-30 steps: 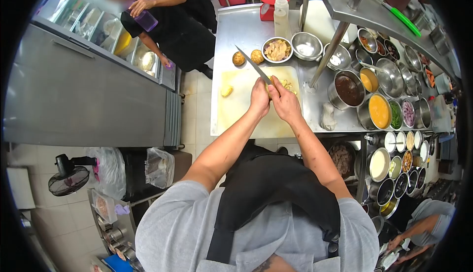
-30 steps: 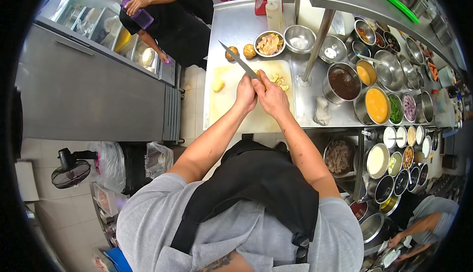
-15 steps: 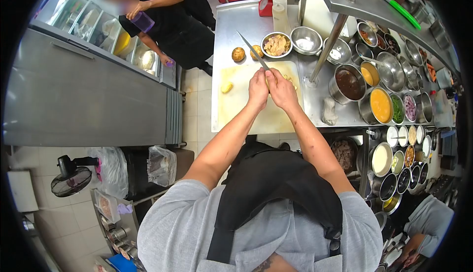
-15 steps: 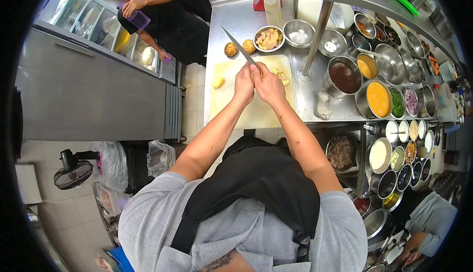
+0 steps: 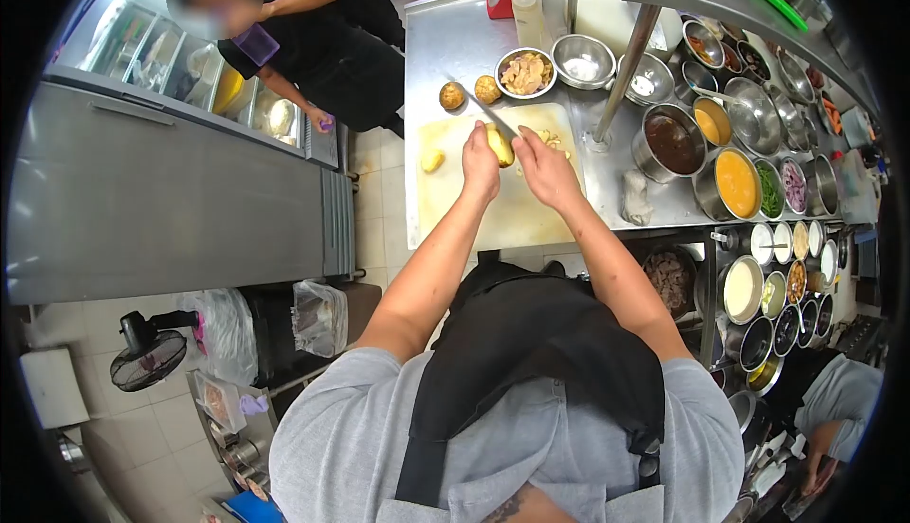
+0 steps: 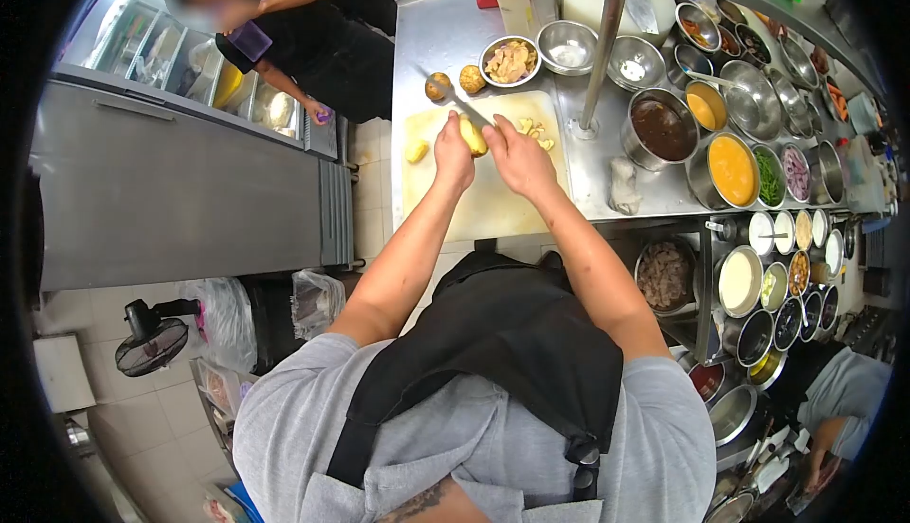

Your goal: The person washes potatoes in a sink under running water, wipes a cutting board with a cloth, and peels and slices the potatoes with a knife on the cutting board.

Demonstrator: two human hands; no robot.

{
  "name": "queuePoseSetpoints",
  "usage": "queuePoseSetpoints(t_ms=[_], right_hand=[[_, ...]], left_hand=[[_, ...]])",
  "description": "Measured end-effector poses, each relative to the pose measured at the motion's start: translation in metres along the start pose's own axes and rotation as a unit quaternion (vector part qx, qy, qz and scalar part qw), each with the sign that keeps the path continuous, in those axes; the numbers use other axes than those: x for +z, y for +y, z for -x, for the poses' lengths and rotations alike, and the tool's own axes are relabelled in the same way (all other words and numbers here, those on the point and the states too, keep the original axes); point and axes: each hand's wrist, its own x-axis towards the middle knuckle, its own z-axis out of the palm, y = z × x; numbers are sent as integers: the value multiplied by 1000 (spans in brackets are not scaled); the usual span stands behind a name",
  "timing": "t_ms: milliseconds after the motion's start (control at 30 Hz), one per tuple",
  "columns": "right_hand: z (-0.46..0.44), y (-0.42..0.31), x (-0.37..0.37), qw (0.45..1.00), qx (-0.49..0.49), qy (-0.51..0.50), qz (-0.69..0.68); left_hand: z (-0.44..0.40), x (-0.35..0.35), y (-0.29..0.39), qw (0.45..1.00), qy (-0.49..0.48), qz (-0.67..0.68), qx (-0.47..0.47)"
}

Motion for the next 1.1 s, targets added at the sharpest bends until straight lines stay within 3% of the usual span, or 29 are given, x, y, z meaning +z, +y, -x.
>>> queuePoseSetpoints(t_ms=[33,133,167,433,500,600,667,867,967,1033,1067,1100], right_hand=[[10,-7,-2,998,1,-11,62],[28,-9,7,990,-21,2,140],[31,-7,10,988,-23,3,152],[30,-20,3,983,-4,16,183],[26,-18,2,982,-4,18,188],[16,-11,2,983,-12,38,181],[13,-6,0,990,-49,47,120],[17,-9,0,997,-35,15,67],[11,-7,3,994,-21,49,94],[-1,8,7,997,-27,60,51],[-9,17,7,997,-35,73,9],[-14,18,3,998,-23,58,-18]], left_hand=[[-7,-1,-8,999,4,13,43],[-8,-8,-5,996,-55,67,32],[-6,-5,-2,997,-24,70,5],[3,4,2,996,-52,72,19],[5,6,2,996,-87,11,28],[18,14,0,999,-26,-35,9],[21,12,1,997,-39,-63,7],[14,5,0,993,-59,-92,35],[18,4,-10,988,-70,-115,78],[27,9,-11,944,-45,-265,190],[26,11,-8,944,-46,-265,191],[27,12,-7,965,-52,-226,121]])
